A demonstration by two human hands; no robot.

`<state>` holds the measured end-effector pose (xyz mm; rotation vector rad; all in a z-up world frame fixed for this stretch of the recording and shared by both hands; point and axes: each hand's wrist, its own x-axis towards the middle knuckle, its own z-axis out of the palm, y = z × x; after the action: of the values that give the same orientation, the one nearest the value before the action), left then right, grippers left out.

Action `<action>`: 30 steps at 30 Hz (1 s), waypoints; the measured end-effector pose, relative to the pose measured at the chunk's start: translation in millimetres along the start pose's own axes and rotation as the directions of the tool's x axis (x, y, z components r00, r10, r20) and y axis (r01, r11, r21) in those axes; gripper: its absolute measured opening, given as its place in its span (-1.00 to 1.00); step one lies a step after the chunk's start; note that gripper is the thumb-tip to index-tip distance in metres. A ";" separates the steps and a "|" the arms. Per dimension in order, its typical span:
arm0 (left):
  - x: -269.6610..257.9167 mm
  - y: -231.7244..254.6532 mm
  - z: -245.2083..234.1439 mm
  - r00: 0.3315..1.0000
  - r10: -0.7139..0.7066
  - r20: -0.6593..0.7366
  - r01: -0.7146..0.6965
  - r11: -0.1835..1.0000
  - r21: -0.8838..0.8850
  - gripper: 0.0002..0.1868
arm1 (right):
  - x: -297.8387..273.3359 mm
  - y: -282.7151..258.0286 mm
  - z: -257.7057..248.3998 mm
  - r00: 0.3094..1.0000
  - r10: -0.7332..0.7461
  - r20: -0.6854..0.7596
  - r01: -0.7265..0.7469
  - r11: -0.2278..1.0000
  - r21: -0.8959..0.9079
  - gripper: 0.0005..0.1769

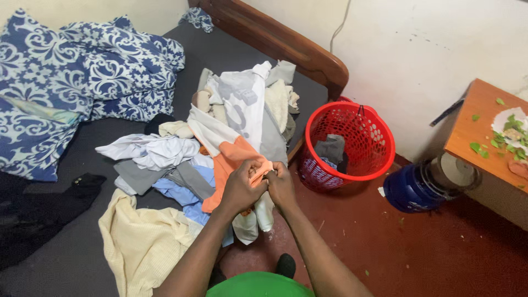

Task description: The person picks up a shirt from a pile on a bed, smooths it out, folds the sleeves and body by hand, and places the folded shirt into a red basket.

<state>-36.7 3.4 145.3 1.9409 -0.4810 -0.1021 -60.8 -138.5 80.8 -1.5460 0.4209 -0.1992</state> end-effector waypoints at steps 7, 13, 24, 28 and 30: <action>-6.6 -30.0 -20.4 0.982 0.029 -0.188 0.003 0.986 0.167 -0.54 | -6.7 -7.1 41.4 0.978 -0.007 0.208 -0.043 0.970 0.238 -0.76; -13.1 -54.6 -54.3 0.977 -0.063 -0.203 0.102 0.978 0.183 -0.63 | -1.8 13.4 55.6 0.888 -0.079 0.453 0.004 0.986 0.165 -0.69; -31.1 -78.5 -84.3 0.960 -0.074 -0.271 0.122 0.979 0.164 -0.79 | 30.8 52.8 46.6 0.968 0.025 0.249 -0.002 0.996 -0.093 -0.57; -37.0 -77.4 -92.7 0.932 -0.024 -0.362 0.077 0.988 0.132 -0.82 | 20.7 53.2 59.0 0.949 0.087 0.302 0.029 0.932 -0.361 -0.16; -37.9 -76.4 -95.7 0.921 -0.036 -0.389 0.077 0.993 0.089 -0.82 | 19.4 58.6 68.9 0.903 -0.116 0.414 0.303 0.854 -0.423 0.10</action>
<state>-22.1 126.0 110.7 2.0119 -0.1681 0.2724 -24.7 -80.8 18.2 -2.0749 -0.0213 0.0416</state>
